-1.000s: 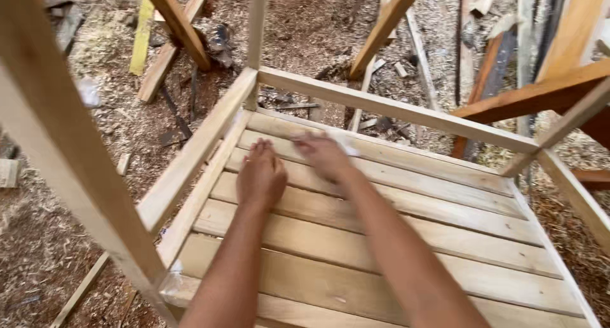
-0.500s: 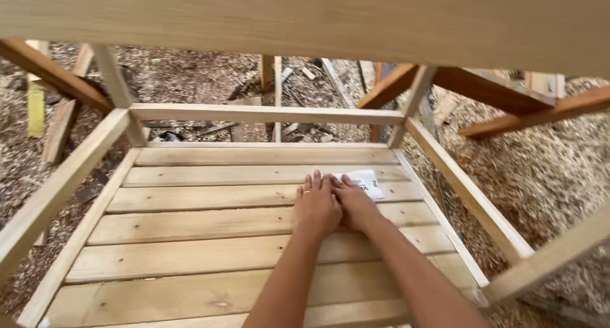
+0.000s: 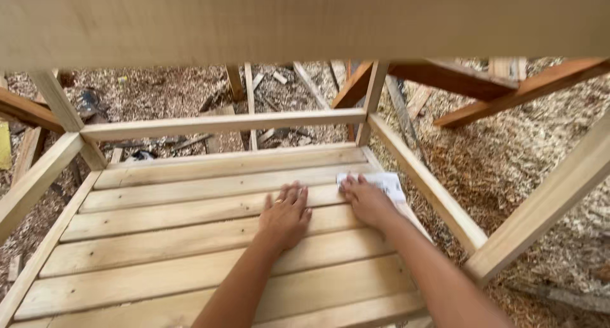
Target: The person peels strips of clear tape off the edge and slats of a small wooden shelf frame, then wipes the wood surface with a cloth, and sands the shelf boards and frame by hand with a piece of sandpaper, moving around the furniture to treat different sides.
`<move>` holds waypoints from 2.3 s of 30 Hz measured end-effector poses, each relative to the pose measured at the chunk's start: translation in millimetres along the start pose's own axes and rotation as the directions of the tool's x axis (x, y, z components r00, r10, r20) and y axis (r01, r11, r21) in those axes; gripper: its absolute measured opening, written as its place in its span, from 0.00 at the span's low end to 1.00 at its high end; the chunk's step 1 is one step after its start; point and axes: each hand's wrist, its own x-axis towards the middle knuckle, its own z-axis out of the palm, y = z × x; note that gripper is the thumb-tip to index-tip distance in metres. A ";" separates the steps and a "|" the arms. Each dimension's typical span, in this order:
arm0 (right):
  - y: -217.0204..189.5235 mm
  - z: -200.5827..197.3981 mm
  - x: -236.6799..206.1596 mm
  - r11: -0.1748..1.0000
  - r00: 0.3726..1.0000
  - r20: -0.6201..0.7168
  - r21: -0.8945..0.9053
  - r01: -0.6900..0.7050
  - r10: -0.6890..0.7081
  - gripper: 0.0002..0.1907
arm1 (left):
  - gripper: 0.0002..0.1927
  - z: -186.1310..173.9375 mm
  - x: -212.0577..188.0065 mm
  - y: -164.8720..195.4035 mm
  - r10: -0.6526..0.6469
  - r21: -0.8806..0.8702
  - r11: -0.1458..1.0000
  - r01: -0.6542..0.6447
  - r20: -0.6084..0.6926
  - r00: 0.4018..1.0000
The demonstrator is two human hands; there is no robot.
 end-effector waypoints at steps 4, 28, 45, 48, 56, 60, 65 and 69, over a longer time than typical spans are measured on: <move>12.4 -3.4 27.7 0.998 0.996 -0.068 -0.031 -0.063 0.061 0.18 | 0.37 -11.4 -4.5 -7.7 -0.200 0.024 0.979 0.200 -0.008 0.980; -28.7 -9.6 137.4 1.000 1.000 -0.018 -0.007 -0.021 0.021 0.25 | 0.39 7.0 11.1 -23.2 -0.259 -0.086 0.964 0.251 -0.096 0.961; -8.1 -32.2 4.7 0.921 0.920 0.047 -0.039 -0.388 0.390 0.21 | 0.37 7.8 2.2 -17.1 -0.260 -0.004 0.965 0.261 -0.096 0.961; -51.9 -16.1 -59.8 0.976 0.977 -0.143 0.172 -0.131 0.156 0.16 | 0.35 6.6 -5.3 -11.2 -0.134 -0.121 0.986 0.117 -0.148 0.980; -112.1 -77.8 -166.3 -0.090 0.870 -0.022 0.993 0.075 0.492 0.07 | 0.31 -25.9 -60.4 74.6 0.393 -0.963 0.199 -0.182 -0.092 0.915; -121.0 -112.5 -194.4 -0.174 0.750 -0.233 0.891 0.420 0.619 0.06 | 0.24 -40.2 -56.5 116.2 0.336 -0.969 0.180 -0.167 -0.099 0.937; -124.4 -172.0 -284.8 0.795 0.573 -0.642 0.606 -0.028 0.510 0.06 | 0.20 -23.6 -38.9 173.5 -0.228 -0.696 0.717 -0.031 -0.277 0.933; -90.4 -216.7 -333.1 0.748 0.398 -0.732 0.647 0.148 0.554 0.05 | 0.27 4.5 -31.1 252.2 -0.213 -0.916 0.402 0.016 -0.076 0.974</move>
